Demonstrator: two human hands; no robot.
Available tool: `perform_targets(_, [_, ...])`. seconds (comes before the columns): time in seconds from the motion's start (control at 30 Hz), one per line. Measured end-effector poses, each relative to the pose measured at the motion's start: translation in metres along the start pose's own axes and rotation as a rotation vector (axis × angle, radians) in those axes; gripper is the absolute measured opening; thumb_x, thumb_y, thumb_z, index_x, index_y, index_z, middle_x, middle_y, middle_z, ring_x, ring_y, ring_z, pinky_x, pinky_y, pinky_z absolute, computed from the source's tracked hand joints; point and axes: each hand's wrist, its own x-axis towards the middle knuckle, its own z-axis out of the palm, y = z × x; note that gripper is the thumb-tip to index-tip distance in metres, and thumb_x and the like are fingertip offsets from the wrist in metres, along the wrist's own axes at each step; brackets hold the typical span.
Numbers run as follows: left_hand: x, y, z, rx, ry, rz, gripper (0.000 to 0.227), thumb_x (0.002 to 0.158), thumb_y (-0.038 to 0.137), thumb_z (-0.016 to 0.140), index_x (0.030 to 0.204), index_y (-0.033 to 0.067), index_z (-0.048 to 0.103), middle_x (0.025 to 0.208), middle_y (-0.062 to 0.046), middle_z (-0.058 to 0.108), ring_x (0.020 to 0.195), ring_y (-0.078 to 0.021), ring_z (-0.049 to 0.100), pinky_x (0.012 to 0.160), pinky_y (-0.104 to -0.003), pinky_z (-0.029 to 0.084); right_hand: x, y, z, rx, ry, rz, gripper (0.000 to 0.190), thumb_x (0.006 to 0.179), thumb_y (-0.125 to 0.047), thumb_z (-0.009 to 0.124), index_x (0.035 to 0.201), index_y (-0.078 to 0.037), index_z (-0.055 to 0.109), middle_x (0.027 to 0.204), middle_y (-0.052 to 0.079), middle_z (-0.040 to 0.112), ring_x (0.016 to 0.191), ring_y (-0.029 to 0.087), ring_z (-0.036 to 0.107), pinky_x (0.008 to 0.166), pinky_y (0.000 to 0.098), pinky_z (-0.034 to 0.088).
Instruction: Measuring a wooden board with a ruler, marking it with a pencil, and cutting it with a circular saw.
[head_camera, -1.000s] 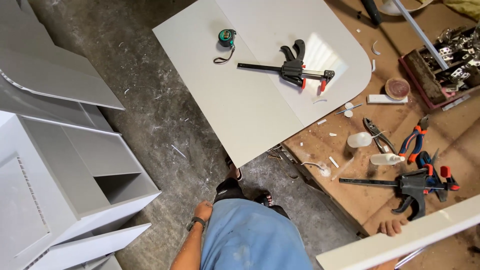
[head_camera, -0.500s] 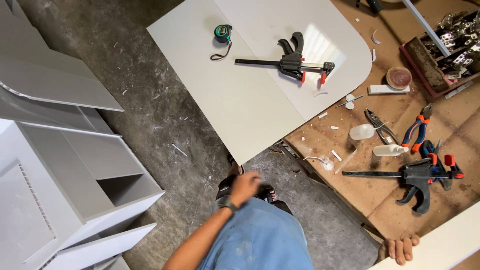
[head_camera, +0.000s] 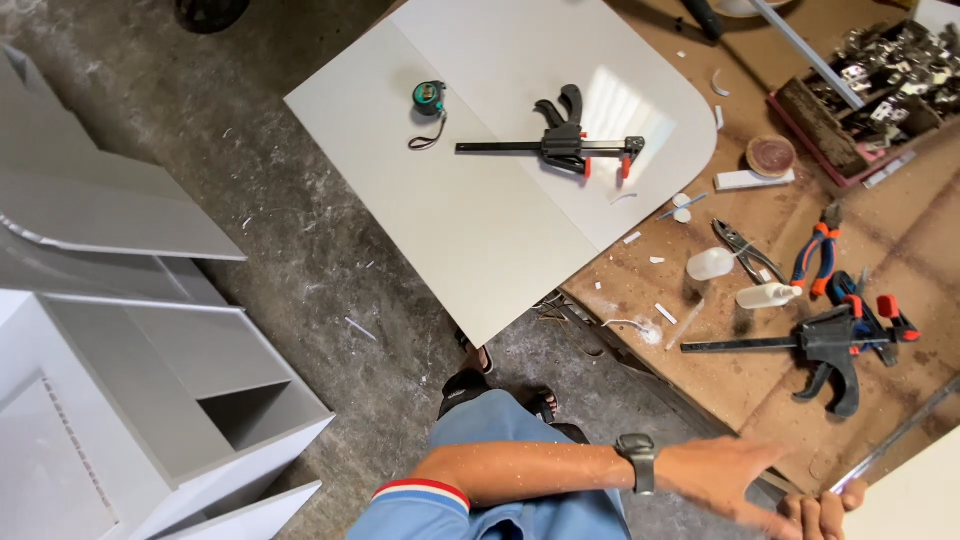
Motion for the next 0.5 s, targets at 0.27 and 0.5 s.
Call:
perform_targets(0.27, [0.093, 0.056, -0.081, -0.323, 0.192, 0.121, 0.138, 0.076, 0.090, 0.050, 0.166, -0.0078, 0.013, 0.170, -0.035, 0.018, 0.159, -0.0457, 0.023, 0.128, -0.053, 0.023, 0.024, 0.028, 0.193, -0.724, 0.208, 0.184, 0.029, 0.116, -0.027, 0.040, 0.111, -0.003, 0.057, 0.078, 0.009, 0.065, 0.061, 0.021, 0.065, 0.062, 0.0325, 0.056])
perform_targets(0.5, [0.114, 0.062, -0.134, -0.602, 0.347, 0.155, 0.144, 0.074, 0.080, 0.069, 0.172, -0.0025, 0.004, 0.160, -0.035, 0.033, 0.143, -0.0421, 0.045, 0.114, -0.052, 0.040, -0.090, 0.059, 0.155, -1.325, 0.317, 0.385, 0.031, 0.108, -0.029, 0.046, 0.108, -0.003, 0.065, 0.078, 0.011, 0.069, 0.063, 0.022, 0.067, 0.057, 0.0331, 0.055])
